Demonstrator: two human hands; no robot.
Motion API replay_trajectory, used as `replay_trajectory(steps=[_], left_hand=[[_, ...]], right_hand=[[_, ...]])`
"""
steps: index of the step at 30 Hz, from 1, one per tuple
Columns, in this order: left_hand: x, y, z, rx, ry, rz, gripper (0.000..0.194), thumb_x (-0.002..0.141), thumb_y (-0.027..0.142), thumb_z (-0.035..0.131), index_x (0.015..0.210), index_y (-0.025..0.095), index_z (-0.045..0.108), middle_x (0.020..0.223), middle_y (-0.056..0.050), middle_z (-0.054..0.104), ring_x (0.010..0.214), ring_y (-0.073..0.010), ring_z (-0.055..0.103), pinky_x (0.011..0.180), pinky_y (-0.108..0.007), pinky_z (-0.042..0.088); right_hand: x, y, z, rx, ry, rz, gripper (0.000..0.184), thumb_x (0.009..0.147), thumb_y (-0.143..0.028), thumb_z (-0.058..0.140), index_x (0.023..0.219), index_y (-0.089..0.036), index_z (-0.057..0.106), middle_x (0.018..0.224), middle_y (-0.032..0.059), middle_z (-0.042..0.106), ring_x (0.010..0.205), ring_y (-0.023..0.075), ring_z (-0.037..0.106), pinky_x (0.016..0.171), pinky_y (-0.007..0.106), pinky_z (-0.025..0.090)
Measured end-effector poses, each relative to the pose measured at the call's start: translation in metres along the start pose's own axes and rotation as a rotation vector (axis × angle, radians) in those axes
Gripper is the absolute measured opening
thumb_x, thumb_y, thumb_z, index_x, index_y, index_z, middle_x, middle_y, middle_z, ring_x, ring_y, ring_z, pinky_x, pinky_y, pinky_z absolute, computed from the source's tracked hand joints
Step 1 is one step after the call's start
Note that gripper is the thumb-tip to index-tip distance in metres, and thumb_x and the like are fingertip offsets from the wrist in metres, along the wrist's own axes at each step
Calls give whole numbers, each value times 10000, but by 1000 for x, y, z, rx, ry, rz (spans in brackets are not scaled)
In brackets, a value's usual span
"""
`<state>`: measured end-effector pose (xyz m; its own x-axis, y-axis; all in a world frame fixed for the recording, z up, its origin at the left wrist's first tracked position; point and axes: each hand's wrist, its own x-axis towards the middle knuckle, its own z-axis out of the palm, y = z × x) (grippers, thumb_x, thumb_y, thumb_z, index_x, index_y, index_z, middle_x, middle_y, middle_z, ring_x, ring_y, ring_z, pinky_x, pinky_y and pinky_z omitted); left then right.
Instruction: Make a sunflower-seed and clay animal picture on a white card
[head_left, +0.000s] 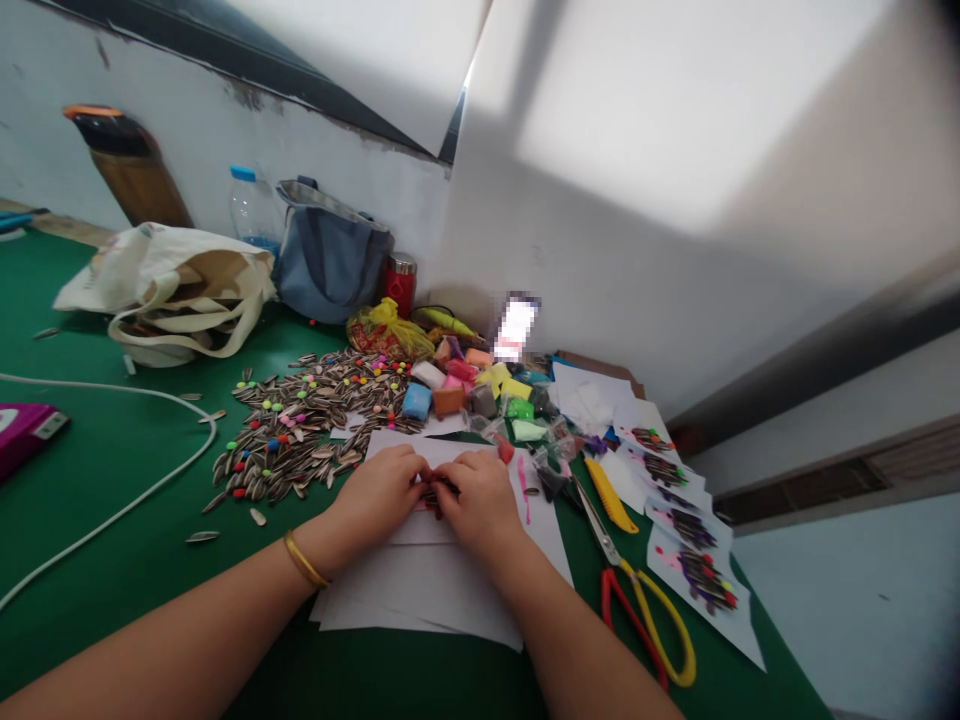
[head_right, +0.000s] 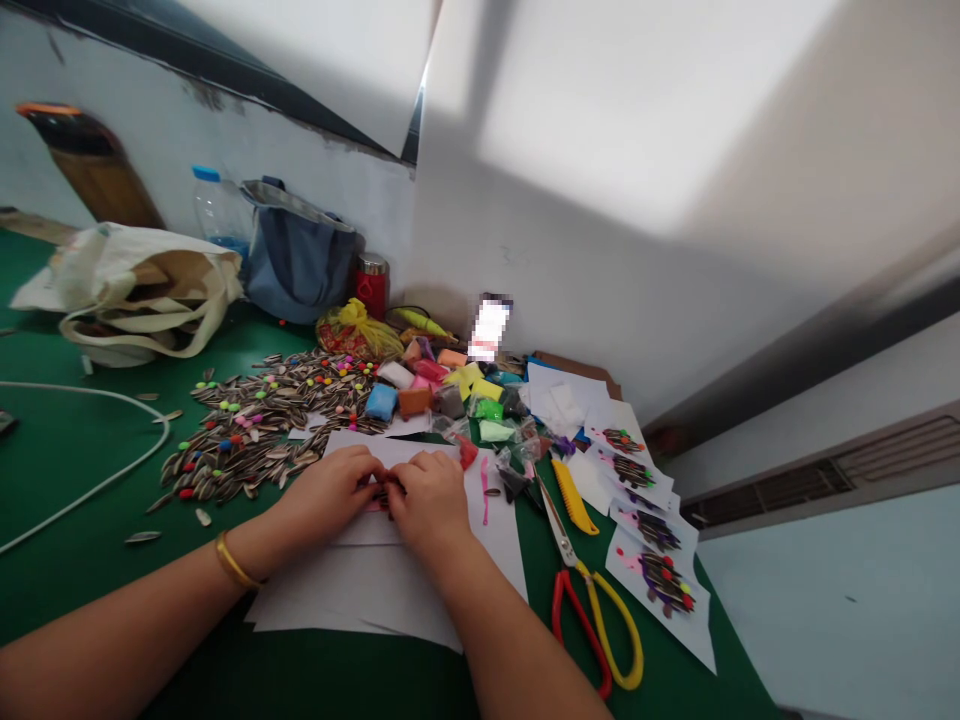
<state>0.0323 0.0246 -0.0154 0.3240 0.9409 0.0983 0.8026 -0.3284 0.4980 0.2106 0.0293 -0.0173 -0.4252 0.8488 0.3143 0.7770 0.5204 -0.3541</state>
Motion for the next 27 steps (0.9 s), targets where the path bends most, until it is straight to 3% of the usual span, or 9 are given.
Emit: replay_trajectory(steps=[9,14,18,22,27], left_hand=[[-1,0,-2,-1,-1,-1,170,863,181,552,896,194,718,910,-64,666,926,-237,616,835,-342,456],[-1,0,-2,41,31,5,137,869,218,571,899,201,704,901,-57,662,926,-233,617,819,-333,454],[1,-3,-14,127,69,-18,126,886,263,567,893,209,682,913,-54,672,935,-236,622,807,-327,452],[3,-25,-45,383,171,-208,217,920,304,489,940,198,677,976,-100,663,897,-284,639,729,-358,458],[5,-65,-71,431,203,-475,342,894,389,523,1146,199,654,1199,-183,604,968,-361,638,775,-429,464]], right_hand=[[1,0,1,18,-6,-3,73,862,-243,687,876,-240,759,850,31,693,889,214,581,794,352,366],[0,2,-6,50,51,10,118,900,-288,644,921,-228,744,880,43,706,917,224,589,828,352,386],[-2,7,-13,84,95,17,161,931,-286,589,939,-216,734,895,51,709,925,222,595,859,345,408],[-2,9,-19,95,111,37,166,936,-266,575,913,-212,731,888,50,712,916,217,603,867,341,416],[-2,10,-19,96,102,39,166,934,-255,576,897,-214,733,876,44,714,903,211,608,862,337,420]])
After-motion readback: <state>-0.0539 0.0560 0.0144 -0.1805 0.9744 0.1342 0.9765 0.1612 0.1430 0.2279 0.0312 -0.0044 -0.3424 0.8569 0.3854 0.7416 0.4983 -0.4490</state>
